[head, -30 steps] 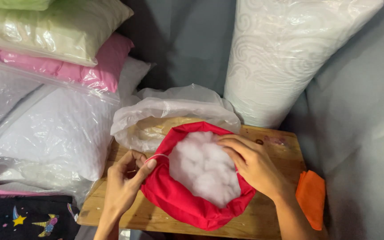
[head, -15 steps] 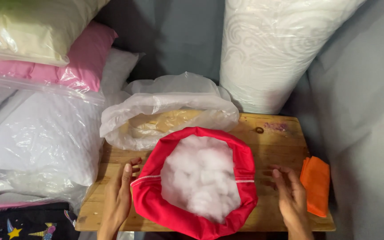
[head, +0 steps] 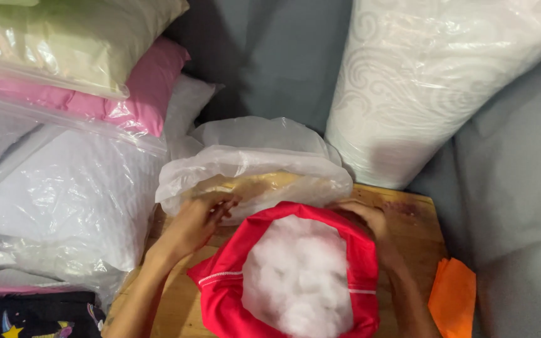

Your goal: The person takes handfuls of white cotton from a large plastic bag and places them into a red fabric pouch. They use both hands to fluff and arrange the cotton inside the pouch, which rests on a low wooden table.

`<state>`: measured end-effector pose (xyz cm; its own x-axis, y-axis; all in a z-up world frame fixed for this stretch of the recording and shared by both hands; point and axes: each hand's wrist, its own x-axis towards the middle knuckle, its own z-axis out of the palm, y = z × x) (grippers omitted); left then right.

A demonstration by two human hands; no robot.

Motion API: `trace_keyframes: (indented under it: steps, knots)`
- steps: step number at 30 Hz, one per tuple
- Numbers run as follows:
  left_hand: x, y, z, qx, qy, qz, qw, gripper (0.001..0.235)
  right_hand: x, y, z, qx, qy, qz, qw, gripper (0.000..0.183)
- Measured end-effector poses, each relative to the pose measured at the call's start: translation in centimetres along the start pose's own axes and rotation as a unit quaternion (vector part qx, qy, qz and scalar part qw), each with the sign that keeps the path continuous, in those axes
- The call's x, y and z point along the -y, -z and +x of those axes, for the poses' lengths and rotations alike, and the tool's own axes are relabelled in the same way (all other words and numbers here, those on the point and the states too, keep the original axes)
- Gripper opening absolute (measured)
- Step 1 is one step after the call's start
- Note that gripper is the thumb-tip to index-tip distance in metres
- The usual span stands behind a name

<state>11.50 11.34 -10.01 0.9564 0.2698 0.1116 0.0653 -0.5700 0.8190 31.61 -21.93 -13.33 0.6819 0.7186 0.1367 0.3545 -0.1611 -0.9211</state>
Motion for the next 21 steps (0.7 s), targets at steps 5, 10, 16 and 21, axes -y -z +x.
trace_keyframes:
  steps: [5, 10, 16, 21]
  knots:
    - [4.3, -2.0, 7.7, 0.001, 0.029, 0.182, 0.983, 0.025, -2.8, -3.2, 10.2, 0.027, 0.019, -0.301, 0.953, 0.035]
    - [3.1, -0.4, 10.7, -0.082, -0.046, 0.159, 0.983, 0.036, -0.3, -2.3, 12.8, 0.042, -0.052, -0.512, 0.856, 0.095]
    - [0.3, 3.9, 12.5, -0.118, 0.077, 0.214, 0.967, 0.022, 3.9, -1.1, 12.5, 0.1, -0.137, -0.647, 0.744, 0.116]
    - [-1.8, 5.8, 10.0, -0.046, 0.153, 0.189, 0.969, 0.024, 3.9, -1.4, 10.7, 0.161, -0.159, -0.691, 0.687, 0.119]
